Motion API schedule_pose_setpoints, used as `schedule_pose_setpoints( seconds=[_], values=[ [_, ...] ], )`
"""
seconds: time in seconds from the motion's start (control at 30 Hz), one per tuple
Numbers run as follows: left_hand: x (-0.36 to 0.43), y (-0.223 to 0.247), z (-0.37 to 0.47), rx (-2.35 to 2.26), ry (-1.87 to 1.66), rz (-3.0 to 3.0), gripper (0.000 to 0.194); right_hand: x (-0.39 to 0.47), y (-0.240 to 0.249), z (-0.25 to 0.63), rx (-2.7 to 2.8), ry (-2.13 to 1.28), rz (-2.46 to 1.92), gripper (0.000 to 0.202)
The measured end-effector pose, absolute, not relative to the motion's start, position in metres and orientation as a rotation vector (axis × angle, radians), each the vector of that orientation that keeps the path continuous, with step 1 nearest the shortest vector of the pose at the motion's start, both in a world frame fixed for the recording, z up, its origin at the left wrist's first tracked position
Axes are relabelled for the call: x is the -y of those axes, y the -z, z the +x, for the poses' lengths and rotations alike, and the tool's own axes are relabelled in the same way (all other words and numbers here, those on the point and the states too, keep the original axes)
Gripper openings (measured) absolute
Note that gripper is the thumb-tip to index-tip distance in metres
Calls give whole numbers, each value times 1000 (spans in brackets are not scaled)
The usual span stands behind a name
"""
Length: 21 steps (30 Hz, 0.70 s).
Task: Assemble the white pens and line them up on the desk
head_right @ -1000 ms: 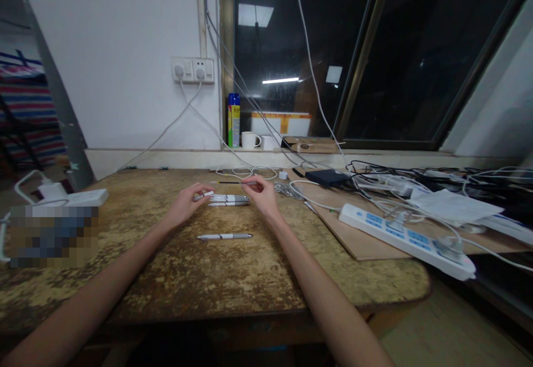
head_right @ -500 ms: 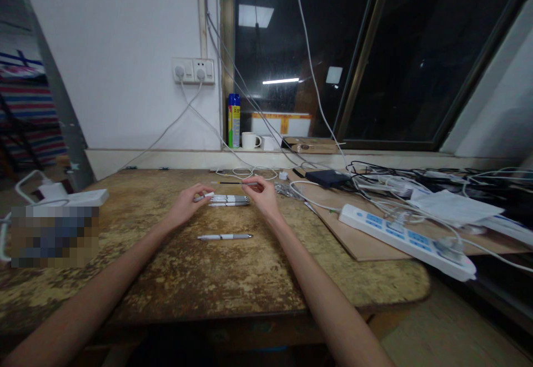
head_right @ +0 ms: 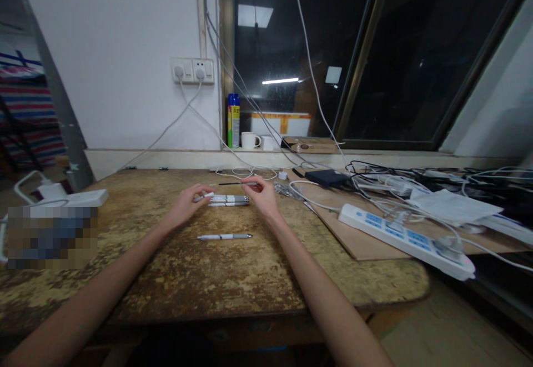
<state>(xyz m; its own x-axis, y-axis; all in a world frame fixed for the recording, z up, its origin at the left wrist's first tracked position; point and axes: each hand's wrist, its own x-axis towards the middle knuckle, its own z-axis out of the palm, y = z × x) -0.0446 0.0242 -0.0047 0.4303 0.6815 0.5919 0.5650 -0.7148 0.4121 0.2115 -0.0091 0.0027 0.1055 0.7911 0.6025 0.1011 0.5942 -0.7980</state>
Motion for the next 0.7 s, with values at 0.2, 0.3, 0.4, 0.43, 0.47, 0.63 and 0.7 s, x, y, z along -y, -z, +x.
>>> schedule_pose_setpoints(
  seconds=[0.2,0.3,0.4,0.43,0.47,0.63,0.7],
  values=[
    [-24,5,-44,-1124,-1140,2512,28,9,-3,212,1397,-594,-863,23],
    [-24,5,-44,-1134,-1137,2511,28,8,-2,212,1394,-596,-874,24],
    [-24,5,-45,-1133,-1142,2519,28,8,-2,213,1385,-608,-885,24],
    [-24,5,-45,-1128,-1149,2517,28,8,-2,213,1382,-613,-891,24],
    [-24,5,-45,-1121,-1160,2513,28,8,-2,213,1379,-616,-898,25],
    [-25,4,-44,-1099,-1219,2492,26,9,-3,213,1372,-629,-928,27],
    [-24,3,-43,-1088,-1239,2477,26,8,-3,213,1370,-627,-936,27]
  ],
)
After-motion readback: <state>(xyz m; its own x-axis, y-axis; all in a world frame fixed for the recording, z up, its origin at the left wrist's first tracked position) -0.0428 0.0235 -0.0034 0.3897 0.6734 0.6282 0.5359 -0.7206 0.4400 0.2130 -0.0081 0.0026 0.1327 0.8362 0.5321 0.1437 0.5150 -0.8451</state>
